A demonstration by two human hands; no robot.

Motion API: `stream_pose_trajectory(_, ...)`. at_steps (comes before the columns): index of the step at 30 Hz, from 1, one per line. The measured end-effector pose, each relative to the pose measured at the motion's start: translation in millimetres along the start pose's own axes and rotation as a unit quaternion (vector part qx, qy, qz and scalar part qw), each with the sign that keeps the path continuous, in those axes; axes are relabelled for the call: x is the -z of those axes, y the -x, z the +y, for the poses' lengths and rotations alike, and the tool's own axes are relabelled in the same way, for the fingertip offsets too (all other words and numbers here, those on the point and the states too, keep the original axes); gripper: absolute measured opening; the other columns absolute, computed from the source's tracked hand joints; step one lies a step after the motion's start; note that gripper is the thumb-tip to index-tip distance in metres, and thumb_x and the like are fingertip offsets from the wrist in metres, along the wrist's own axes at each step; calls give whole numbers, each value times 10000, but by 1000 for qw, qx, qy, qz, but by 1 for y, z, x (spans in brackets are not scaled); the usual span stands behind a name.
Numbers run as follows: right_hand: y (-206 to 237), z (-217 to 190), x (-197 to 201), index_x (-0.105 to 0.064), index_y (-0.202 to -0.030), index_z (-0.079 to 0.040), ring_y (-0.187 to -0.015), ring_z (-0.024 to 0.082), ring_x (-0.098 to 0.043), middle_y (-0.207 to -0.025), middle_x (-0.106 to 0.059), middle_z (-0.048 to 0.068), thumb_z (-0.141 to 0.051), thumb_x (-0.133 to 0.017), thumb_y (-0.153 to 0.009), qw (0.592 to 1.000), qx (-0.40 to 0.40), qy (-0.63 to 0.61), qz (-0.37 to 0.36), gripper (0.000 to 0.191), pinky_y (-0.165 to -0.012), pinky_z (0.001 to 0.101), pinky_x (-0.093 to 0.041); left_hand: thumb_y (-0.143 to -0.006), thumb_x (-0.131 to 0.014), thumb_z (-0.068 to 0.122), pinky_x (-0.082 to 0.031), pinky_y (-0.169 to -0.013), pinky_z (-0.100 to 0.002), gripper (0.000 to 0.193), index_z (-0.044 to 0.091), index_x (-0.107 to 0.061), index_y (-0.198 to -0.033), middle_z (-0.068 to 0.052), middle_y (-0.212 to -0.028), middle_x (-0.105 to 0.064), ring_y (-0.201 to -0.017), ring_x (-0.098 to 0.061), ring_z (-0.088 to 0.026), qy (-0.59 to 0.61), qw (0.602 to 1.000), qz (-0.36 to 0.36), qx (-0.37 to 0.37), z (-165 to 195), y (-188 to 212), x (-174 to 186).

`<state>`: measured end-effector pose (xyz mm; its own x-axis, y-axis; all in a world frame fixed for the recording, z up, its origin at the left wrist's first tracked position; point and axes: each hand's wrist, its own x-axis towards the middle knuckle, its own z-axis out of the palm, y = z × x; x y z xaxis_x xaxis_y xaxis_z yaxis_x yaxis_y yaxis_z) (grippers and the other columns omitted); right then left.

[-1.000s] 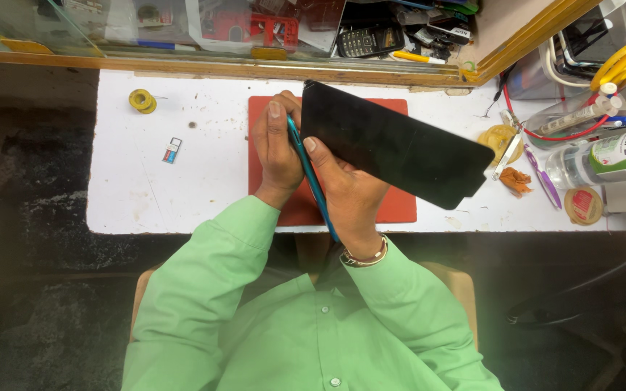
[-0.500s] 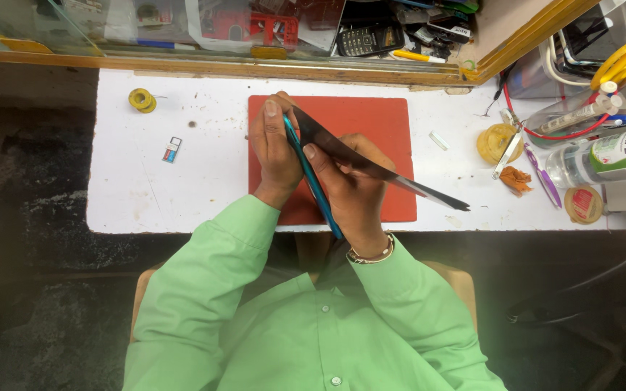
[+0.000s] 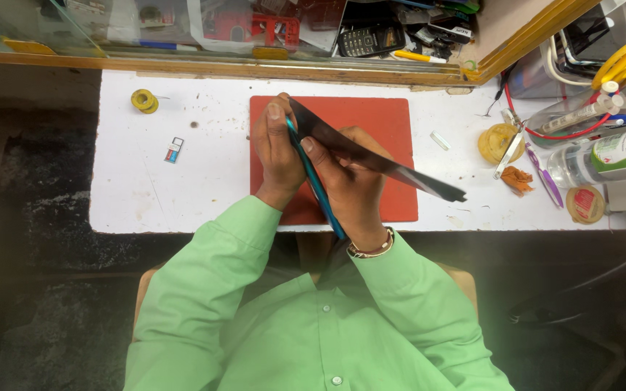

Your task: The person removes the back cover of a blue smartphone using a prying tool and a black plastic card. They then separate the internal chassis from the back cover, exposing the battery and internal components.

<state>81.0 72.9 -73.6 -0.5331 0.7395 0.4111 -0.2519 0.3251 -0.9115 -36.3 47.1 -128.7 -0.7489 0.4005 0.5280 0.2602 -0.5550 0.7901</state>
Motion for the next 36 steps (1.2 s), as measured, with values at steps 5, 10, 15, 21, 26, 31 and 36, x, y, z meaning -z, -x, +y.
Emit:
stream_pose_trajectory(5,1,0,-1,-719,-1012,-11,-857,86,-643,-917,-715,6,-30,-787,-908,989,-102,-109,6,126,-804,245,-525,-1147,-321,316,-324,-666,-301,433,74,-437,-807,-5,-744,-390,-702,-345,-119,13,1000,7,26,3,2,2)
stream_pose_trajectory(10,-1,6,1,-721,-1105,-4,-1013,156,-689,-1063,-735,58,82,-774,-851,963,-151,-223,17,273,-946,308,-558,-1148,-305,318,-343,-692,-305,443,67,-449,-813,-29,-759,-435,-724,-384,-131,22,999,3,28,1,-1,3)
stream_pose_trajectory(15,1,9,6,-695,-1146,-10,-1068,184,-687,-1119,-721,73,110,-783,-805,952,-174,-252,24,372,-990,335,-561,-1139,-310,324,-353,-688,-307,446,53,-455,-816,-41,-756,-439,-722,-403,-139,10,1000,9,24,-2,-2,2)
stream_pose_trajectory(21,0,12,11,-684,-1115,-34,-1031,172,-685,-1074,-713,55,123,-792,-756,948,-185,-260,12,406,-967,334,-565,-1138,-295,310,-350,-678,-301,441,50,-453,-819,-52,-752,-462,-708,-408,-135,4,999,7,31,-3,-2,4)
stream_pose_trajectory(26,4,12,22,-699,-1090,-1,-1004,193,-686,-1044,-720,80,146,-786,-781,948,-206,-240,-13,353,-931,342,-566,-1147,-292,310,-375,-719,-316,441,50,-456,-831,-62,-766,-480,-739,-424,-145,7,1000,-3,11,-3,-1,4)
stream_pose_trajectory(31,8,2,28,-695,-1078,-18,-992,194,-690,-1030,-718,67,155,-769,-751,939,-230,-253,-26,377,-895,346,-584,-1141,-285,312,-364,-711,-311,438,56,-451,-827,-54,-755,-464,-724,-403,-143,12,999,2,32,-4,-2,6)
stream_pose_trajectory(36,6,-8,35,-690,-1080,-21,-983,153,-690,-1029,-722,31,113,-756,-757,933,-261,-246,-31,356,-874,302,-589,-1148,-294,322,-362,-725,-310,440,55,-437,-829,-52,-768,-446,-741,-394,-147,-3,999,-2,35,-7,-3,4)
